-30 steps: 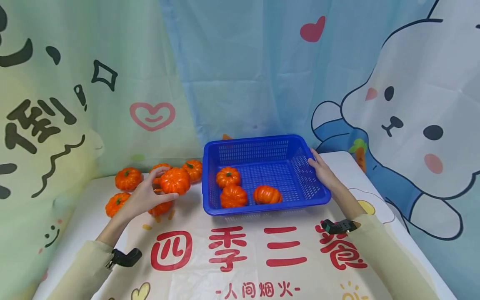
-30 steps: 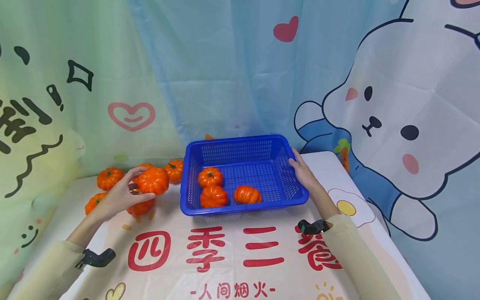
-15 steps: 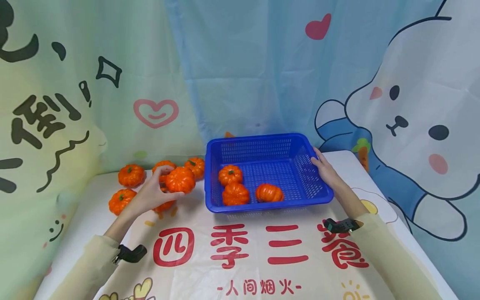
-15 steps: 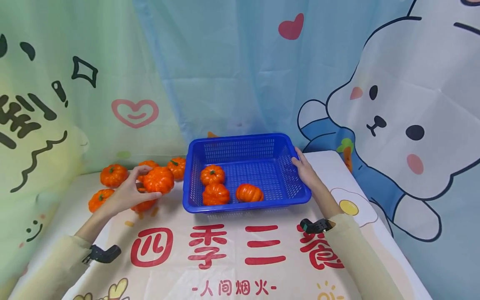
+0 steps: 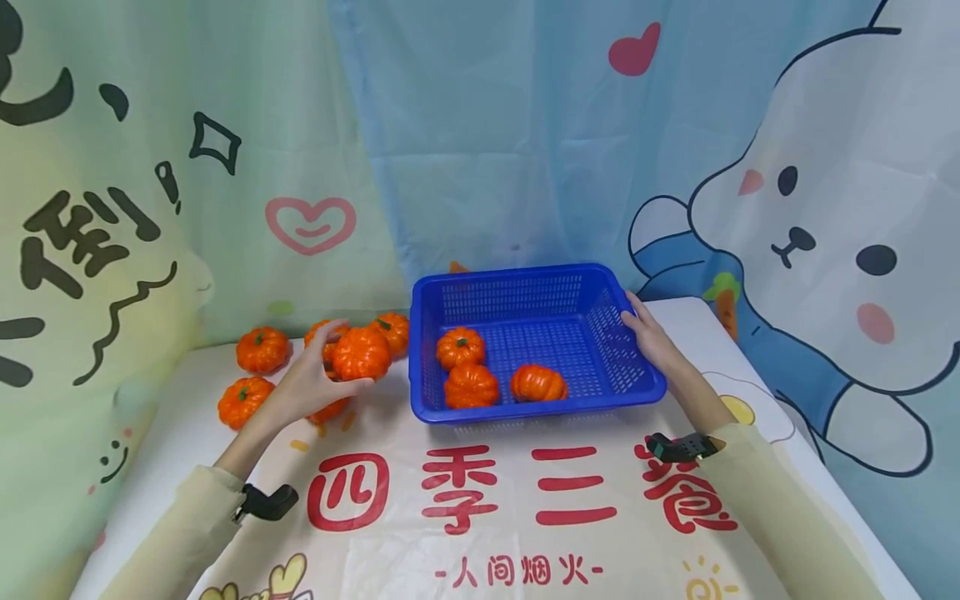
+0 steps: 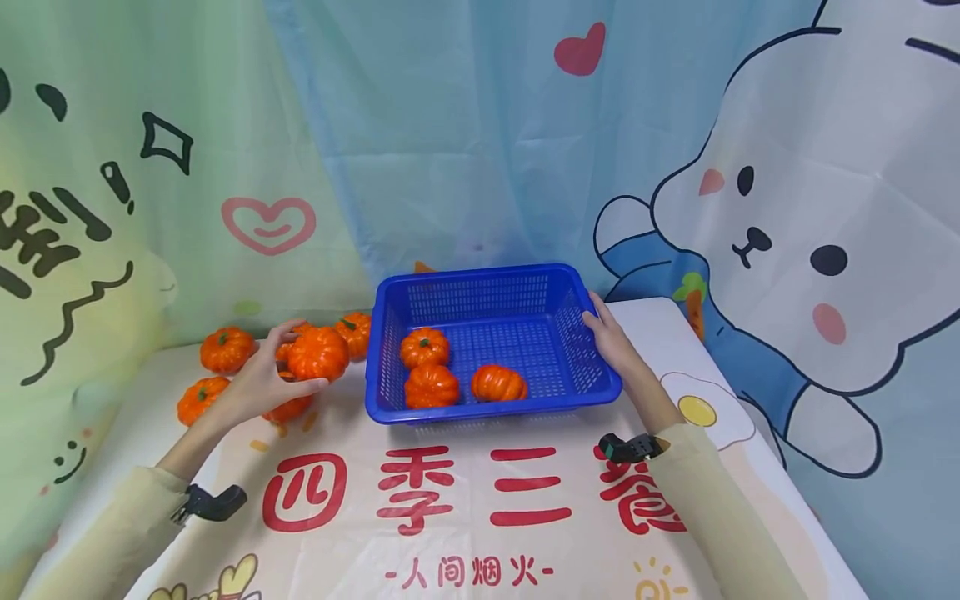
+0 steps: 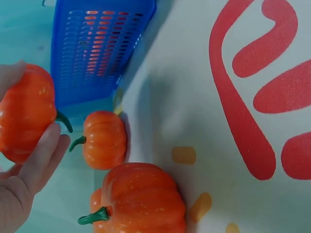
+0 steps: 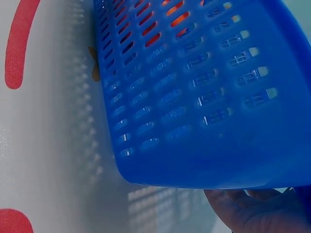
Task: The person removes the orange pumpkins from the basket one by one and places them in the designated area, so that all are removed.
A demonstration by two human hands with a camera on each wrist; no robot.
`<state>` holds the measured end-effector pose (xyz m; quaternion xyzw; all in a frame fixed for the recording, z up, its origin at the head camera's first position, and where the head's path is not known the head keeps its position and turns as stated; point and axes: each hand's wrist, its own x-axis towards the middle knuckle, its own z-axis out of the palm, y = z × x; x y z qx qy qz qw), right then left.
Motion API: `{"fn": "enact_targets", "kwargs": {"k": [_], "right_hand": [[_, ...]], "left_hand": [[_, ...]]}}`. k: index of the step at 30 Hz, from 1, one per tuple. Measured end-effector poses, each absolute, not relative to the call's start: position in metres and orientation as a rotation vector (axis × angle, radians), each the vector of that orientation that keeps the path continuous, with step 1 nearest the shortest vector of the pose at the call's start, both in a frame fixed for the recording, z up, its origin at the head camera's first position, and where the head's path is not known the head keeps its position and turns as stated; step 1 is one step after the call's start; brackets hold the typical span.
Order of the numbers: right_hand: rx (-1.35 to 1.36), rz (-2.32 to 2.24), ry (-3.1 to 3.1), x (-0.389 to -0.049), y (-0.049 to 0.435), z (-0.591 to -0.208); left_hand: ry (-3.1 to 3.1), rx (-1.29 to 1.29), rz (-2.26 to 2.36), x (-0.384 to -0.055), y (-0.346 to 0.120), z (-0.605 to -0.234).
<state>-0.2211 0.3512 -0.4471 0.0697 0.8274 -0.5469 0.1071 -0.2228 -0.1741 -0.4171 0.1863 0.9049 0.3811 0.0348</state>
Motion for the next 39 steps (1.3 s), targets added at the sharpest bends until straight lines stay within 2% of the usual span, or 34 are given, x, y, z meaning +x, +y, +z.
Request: {"fn": "enact_targets", "kwargs": {"k": [7,28,39], "right_hand": [[0.212,-1.600,2.434,-0.220,0.350,-0.445],[0.200,-1.620,2.447,-0.219,0.350,-0.449],[0.195,-1.635,2.429,-0.219,0.350,-0.449]], "left_hand": [[2.816,0.616,1.050,-0.221,-0.176,-0.415],[2.813,0.582,1.132,-0.219,-0.178,-0.421],[2.806,0.752,1.123,-0.221,-0.176,-0.421]]}}
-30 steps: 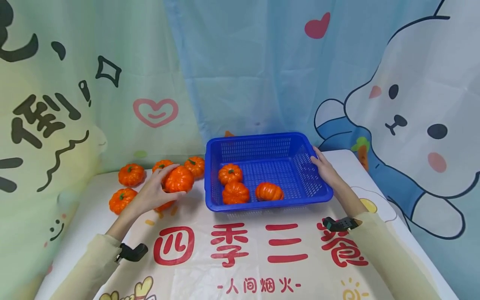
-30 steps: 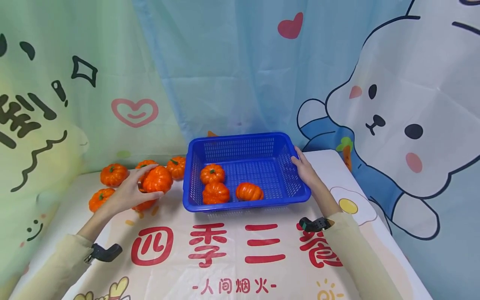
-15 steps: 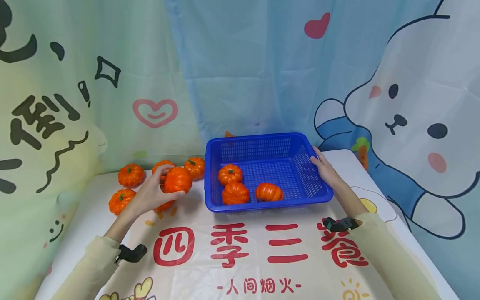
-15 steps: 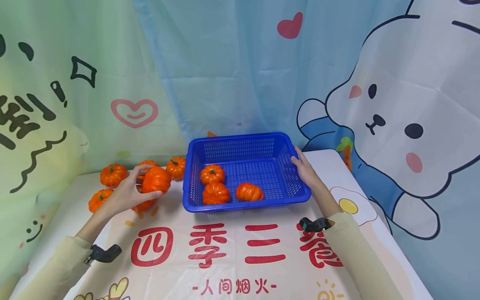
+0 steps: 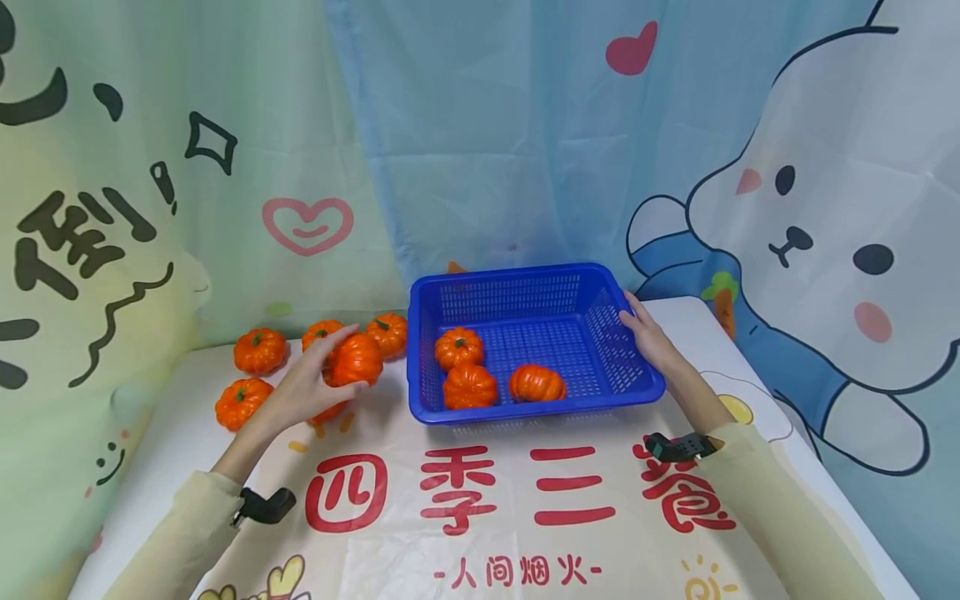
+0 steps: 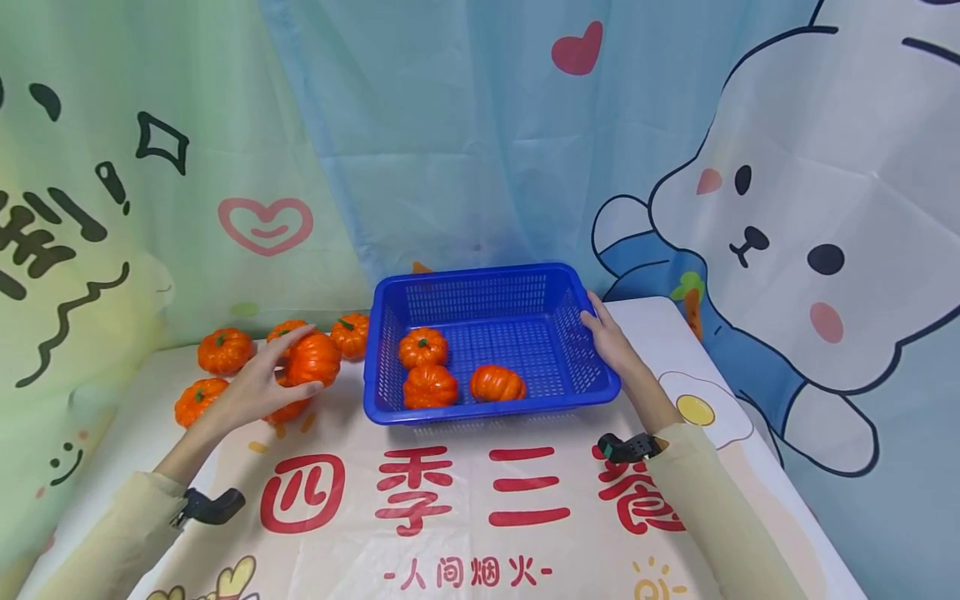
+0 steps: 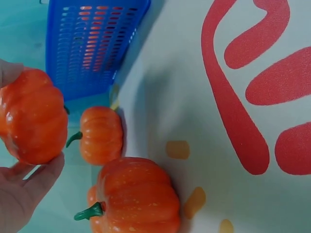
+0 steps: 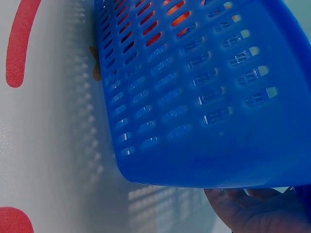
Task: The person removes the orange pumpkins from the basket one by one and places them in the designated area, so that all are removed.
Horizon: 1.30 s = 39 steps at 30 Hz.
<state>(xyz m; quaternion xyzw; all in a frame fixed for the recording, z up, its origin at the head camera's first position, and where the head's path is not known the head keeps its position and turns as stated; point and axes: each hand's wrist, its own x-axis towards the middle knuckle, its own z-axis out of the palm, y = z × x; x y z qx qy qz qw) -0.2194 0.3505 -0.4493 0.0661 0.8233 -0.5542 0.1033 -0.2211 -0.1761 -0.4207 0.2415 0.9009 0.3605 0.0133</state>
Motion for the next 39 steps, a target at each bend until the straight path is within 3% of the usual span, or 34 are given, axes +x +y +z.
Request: {"fn": "enact_targets", "kwargs": {"k": [9,21,31,39], "right_hand": [[0.212,-1.662,2.377,-0.205,0.336,-0.420],[0.202,-1.624,2.434,-0.221,0.352,-0.452],[0.218,-1.641,2.404,-0.212,0.342,-0.433],[0.210,-1.624,2.438,-0.219,0.350,-0.450]], "left_hand": [[2.815,0.749,1.149,-0.223,-0.174,-0.421],[2.819,0.628,1.045,-0.222,-0.171,-0.419],[2.834,0.546,1.075,-0.220,-0.170,-0.421],[2.827,0.711,1.122,-0.220,-0.169,-0.429]]}}
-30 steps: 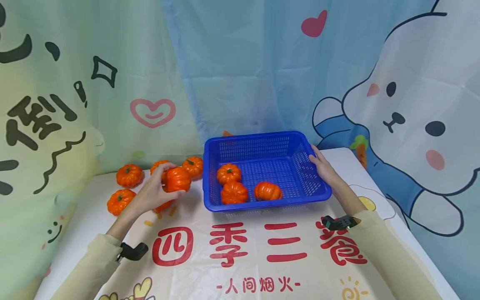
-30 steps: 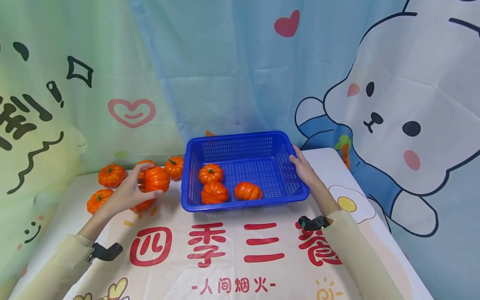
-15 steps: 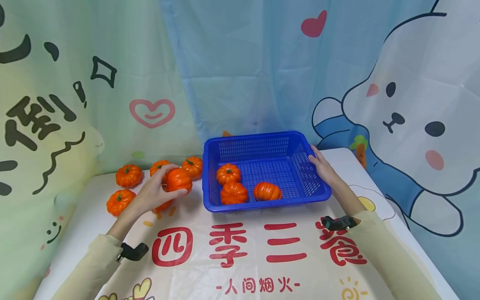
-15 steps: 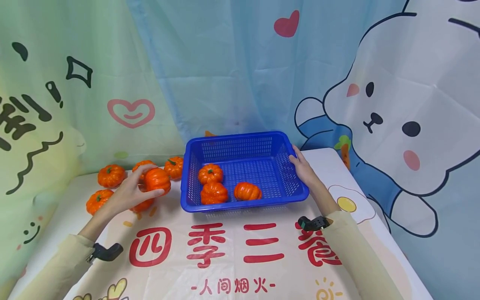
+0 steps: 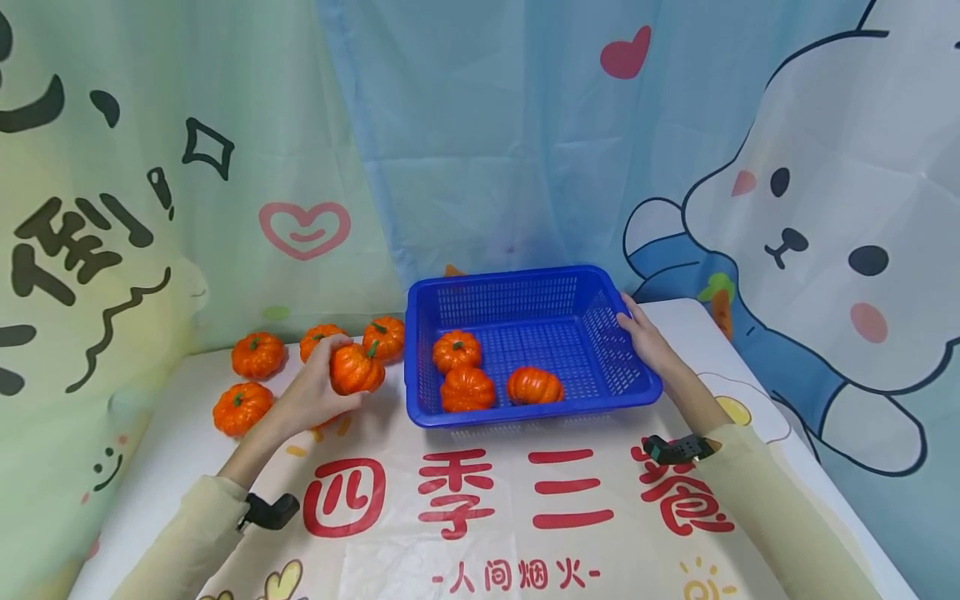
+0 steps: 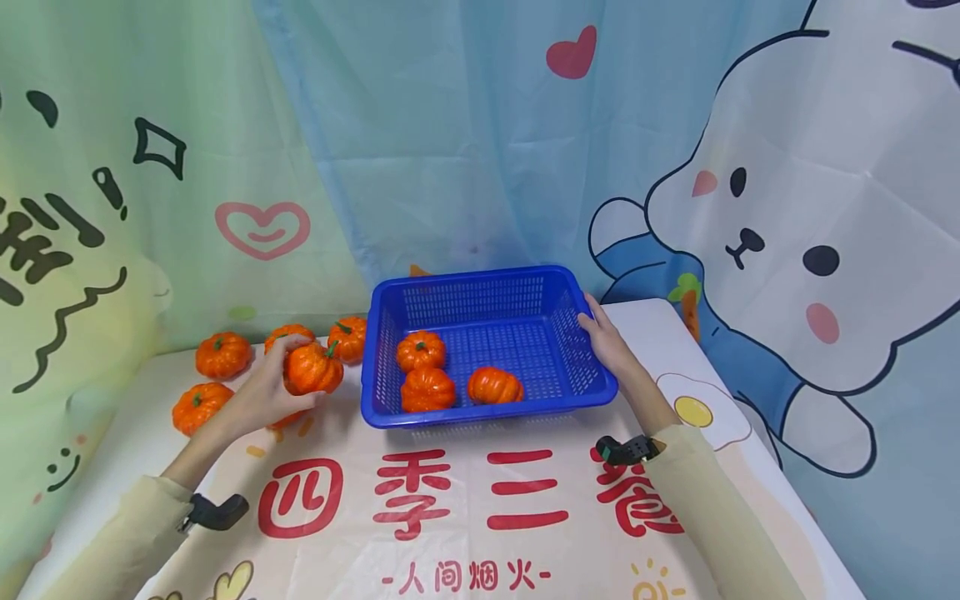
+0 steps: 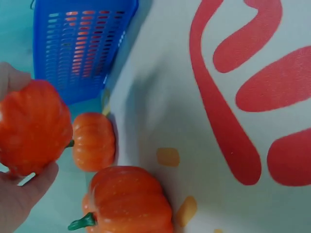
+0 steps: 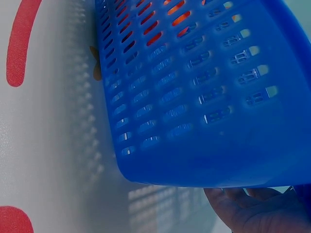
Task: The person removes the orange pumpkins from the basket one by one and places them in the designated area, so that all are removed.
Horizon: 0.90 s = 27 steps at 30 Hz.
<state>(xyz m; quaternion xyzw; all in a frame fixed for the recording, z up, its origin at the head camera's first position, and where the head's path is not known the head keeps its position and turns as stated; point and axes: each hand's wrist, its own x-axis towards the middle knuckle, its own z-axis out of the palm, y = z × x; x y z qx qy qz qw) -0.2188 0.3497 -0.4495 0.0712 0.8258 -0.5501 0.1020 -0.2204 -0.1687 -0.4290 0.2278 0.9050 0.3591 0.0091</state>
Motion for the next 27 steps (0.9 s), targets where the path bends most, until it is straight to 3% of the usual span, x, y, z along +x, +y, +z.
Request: {"fn": "enact_targets", "kwargs": {"k": [12,21,27], "right_hand": [[0.218,-1.622,2.440,-0.218,0.350,-0.449],[0.230,-1.632,2.420,-0.210,0.339,-0.427],[0.222,-1.611,2.438,-0.217,0.347,-0.440]], "left_hand": [[2.872,0.655,1.064,-0.217,-0.151,-0.452],[2.882,0.544,1.065,-0.216,-0.134,-0.480],[2.898,0.562,1.100,-0.216,-0.127,-0.489]]}}
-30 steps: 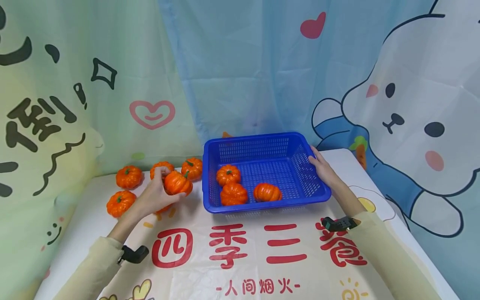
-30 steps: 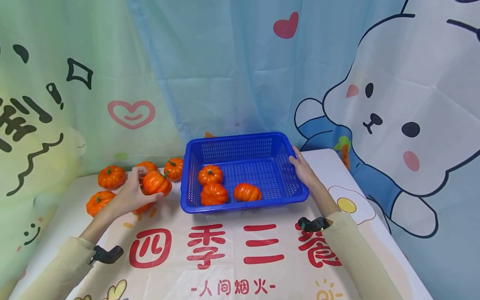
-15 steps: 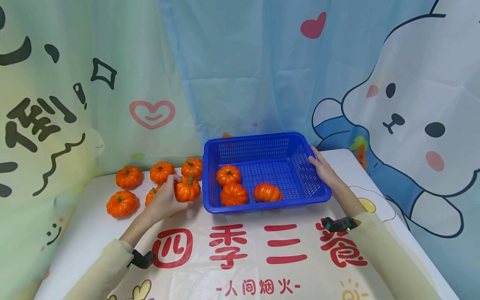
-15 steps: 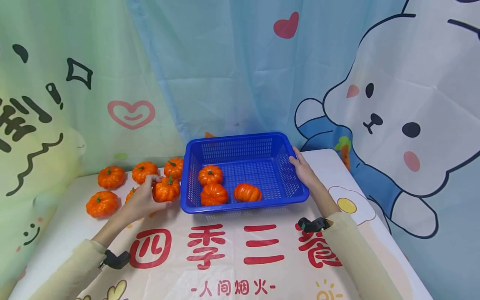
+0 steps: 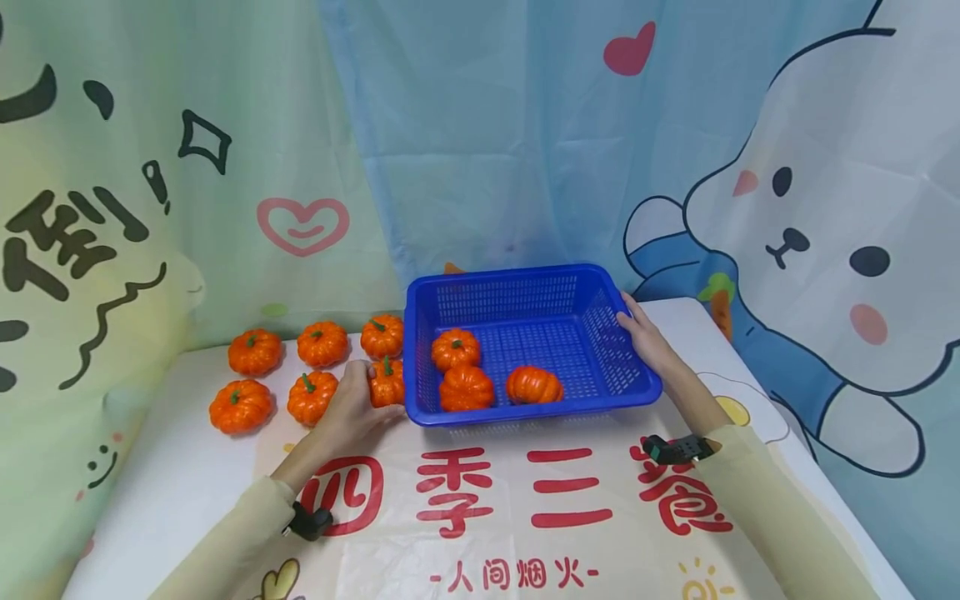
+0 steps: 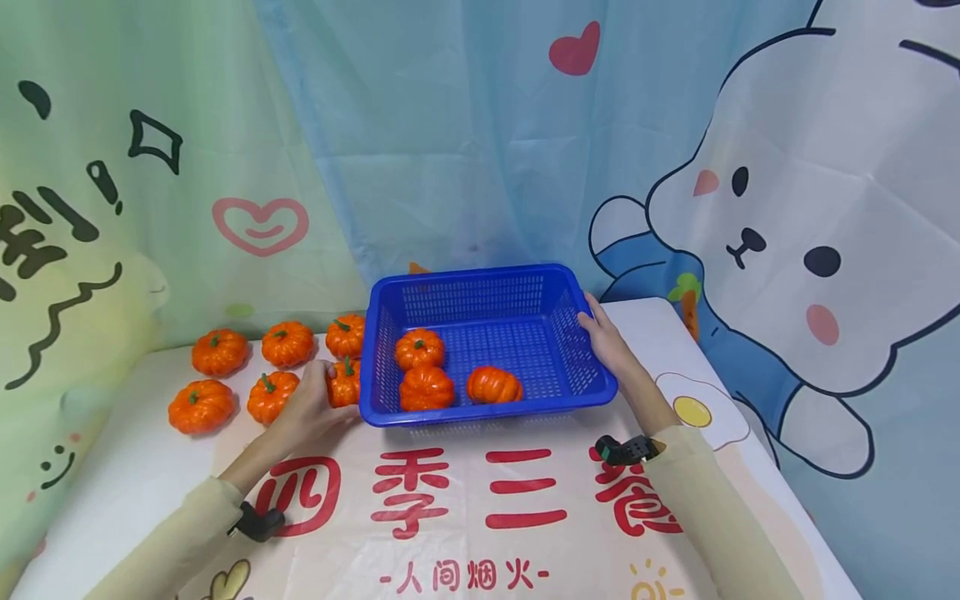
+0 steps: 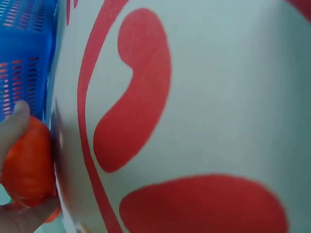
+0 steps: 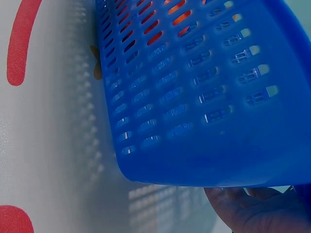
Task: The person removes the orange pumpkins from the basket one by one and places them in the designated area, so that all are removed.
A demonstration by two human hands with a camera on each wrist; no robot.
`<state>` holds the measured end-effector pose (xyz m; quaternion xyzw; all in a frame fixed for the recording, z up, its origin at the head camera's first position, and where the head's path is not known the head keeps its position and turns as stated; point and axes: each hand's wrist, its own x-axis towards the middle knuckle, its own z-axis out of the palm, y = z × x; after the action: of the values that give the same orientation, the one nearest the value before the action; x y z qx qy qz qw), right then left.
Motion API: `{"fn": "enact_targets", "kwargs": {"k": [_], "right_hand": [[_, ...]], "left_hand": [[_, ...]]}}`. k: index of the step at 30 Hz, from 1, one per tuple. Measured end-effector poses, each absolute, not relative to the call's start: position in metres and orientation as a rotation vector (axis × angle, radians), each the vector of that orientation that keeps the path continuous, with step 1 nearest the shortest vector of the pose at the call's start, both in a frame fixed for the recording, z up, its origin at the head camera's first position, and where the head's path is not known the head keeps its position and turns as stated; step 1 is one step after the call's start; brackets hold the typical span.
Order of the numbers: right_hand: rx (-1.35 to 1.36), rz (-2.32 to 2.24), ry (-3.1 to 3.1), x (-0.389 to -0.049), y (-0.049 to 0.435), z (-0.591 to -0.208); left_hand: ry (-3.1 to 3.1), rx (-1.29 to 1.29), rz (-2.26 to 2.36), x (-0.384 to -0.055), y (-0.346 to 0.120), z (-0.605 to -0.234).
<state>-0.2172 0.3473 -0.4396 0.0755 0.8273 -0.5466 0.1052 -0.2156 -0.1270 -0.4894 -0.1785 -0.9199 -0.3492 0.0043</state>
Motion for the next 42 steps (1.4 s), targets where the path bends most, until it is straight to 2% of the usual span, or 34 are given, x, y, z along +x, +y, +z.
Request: {"fn": "enact_targets", "kwargs": {"k": [9,18,33,38,42], "right_hand": [[0.208,-1.588,2.480,-0.221,0.355,-0.450],[0.213,-1.587,2.456,-0.218,0.350,-0.451],[0.227,-1.578,2.458,-0.220,0.352,-0.454],[0.222,-1.570,2.468,-0.219,0.350,-0.452],[0.217,-1.563,2.475,-0.220,0.352,-0.450]], "left_hand": [[-2.933,-0.505,-0.969,-0.206,-0.126,-0.486],[-2.773,-0.632,-0.755,-0.188,-0.135,-0.449],[-2.762,-1.007,-0.946,-0.150,-0.095,-0.397],[-2.817,-1.087,-0.991,-0.154,-0.077,-0.391],[-2.815,-1.264,-0.940,-0.168,-0.059,-0.386]]}}
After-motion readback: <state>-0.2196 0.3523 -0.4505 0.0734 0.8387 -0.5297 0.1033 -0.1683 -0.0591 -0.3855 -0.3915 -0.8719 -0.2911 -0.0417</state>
